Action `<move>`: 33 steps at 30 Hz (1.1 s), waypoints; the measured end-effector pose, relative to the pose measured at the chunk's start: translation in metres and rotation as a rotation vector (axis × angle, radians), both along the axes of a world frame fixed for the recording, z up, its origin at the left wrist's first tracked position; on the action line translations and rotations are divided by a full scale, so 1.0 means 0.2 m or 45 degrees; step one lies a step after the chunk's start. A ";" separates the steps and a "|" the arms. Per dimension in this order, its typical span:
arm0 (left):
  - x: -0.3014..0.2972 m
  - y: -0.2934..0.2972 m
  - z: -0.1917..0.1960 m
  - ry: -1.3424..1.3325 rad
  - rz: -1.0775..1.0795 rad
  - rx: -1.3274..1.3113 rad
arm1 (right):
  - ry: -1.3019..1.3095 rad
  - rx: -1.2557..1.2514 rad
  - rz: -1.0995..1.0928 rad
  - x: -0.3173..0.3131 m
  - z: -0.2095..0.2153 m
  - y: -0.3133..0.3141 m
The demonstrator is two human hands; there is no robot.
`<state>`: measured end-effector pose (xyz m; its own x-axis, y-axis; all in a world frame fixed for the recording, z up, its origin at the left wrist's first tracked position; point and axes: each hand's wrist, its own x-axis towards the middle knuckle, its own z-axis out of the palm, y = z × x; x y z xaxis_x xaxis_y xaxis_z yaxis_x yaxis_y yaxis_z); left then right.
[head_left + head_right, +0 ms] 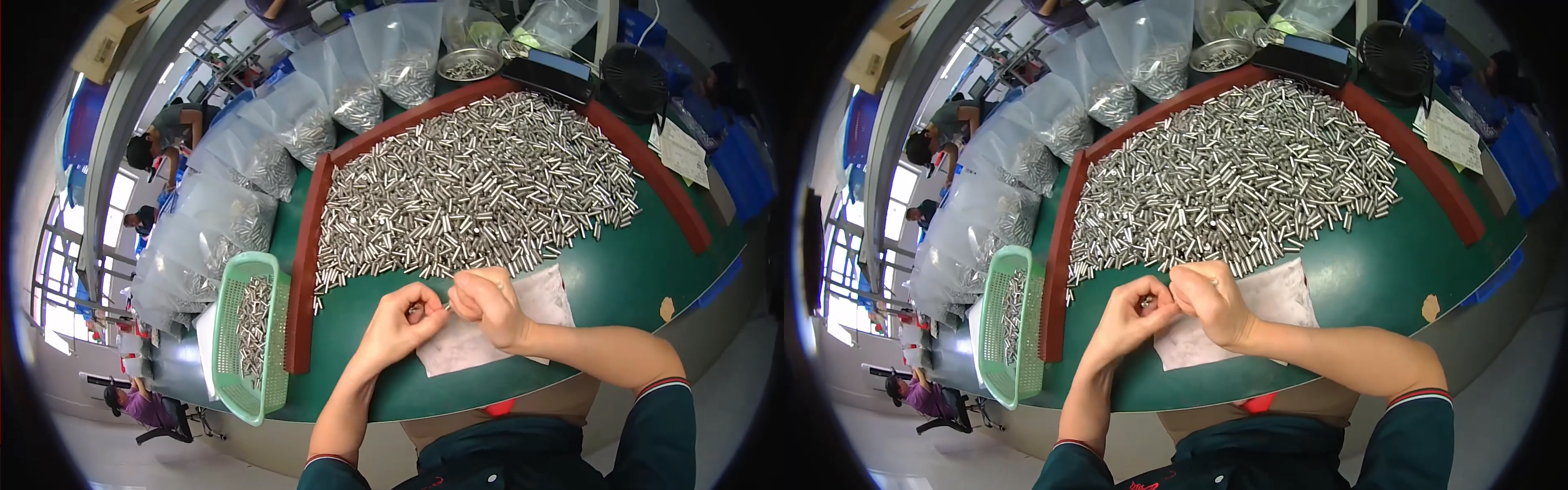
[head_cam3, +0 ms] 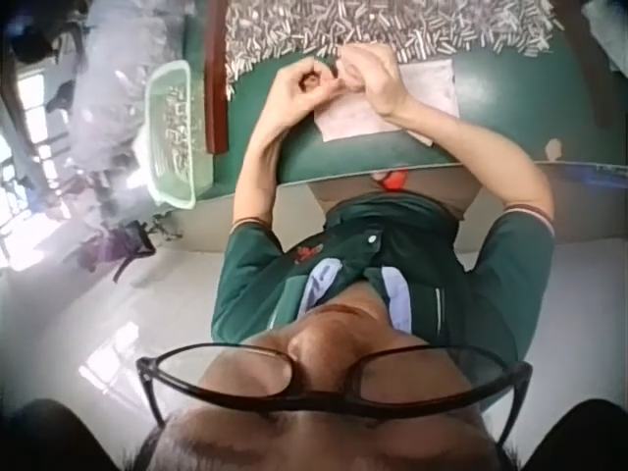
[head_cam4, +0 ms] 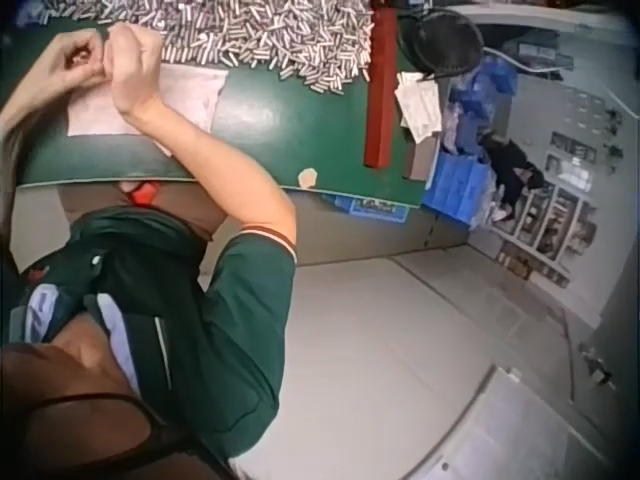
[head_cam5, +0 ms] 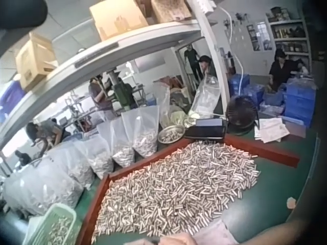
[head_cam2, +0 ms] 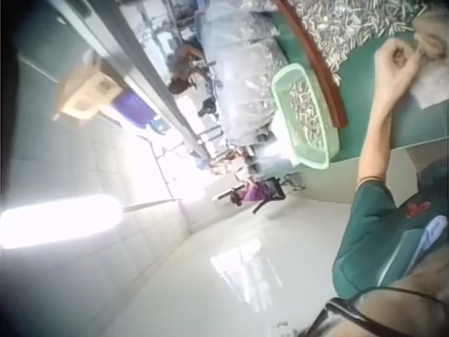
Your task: Sorting and inspecting small metal connector pins at a factory workbench.
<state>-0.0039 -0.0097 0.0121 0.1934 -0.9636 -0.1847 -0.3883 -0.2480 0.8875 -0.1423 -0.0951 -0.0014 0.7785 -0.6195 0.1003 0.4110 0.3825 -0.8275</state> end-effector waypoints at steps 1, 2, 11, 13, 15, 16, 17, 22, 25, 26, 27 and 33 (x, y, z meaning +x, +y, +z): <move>0.03 -0.01 -0.04 0.393 0.059 -0.100 | 0.000 0.041 0.000 0.00 -0.01 0.00; 0.05 0.00 -0.04 0.810 0.090 -0.066 | -0.019 0.080 0.004 0.01 0.00 0.00; 0.11 -0.01 -0.05 1.493 0.293 0.052 | 0.013 0.095 0.040 0.03 0.01 0.00; 0.12 -0.01 -0.04 1.505 0.312 0.052 | -0.041 0.123 0.050 0.03 0.01 0.00; 0.12 -0.02 -0.05 1.517 0.320 0.059 | -0.026 0.106 0.040 0.03 0.01 -0.01; 0.12 -0.02 -0.05 1.520 0.327 0.064 | -0.021 0.107 0.038 0.03 0.01 -0.01; 0.12 -0.01 -0.05 1.522 0.336 0.069 | -0.020 0.108 0.042 0.03 0.01 -0.01; 0.10 -0.03 -0.04 1.414 0.401 0.048 | -0.009 0.104 0.046 0.02 0.01 -0.02; 0.11 -0.02 -0.07 1.346 0.489 -0.058 | -0.011 0.116 0.047 0.02 0.01 -0.02; 0.12 -0.02 -0.08 1.314 0.476 -0.110 | -0.014 0.107 0.046 0.02 0.01 -0.02; 0.13 -0.03 -0.08 1.127 0.459 -0.115 | -0.017 0.097 0.046 0.02 0.01 -0.02; 0.10 -0.06 -0.09 -0.336 0.397 -0.209 | -0.015 0.121 0.045 0.03 0.01 -0.02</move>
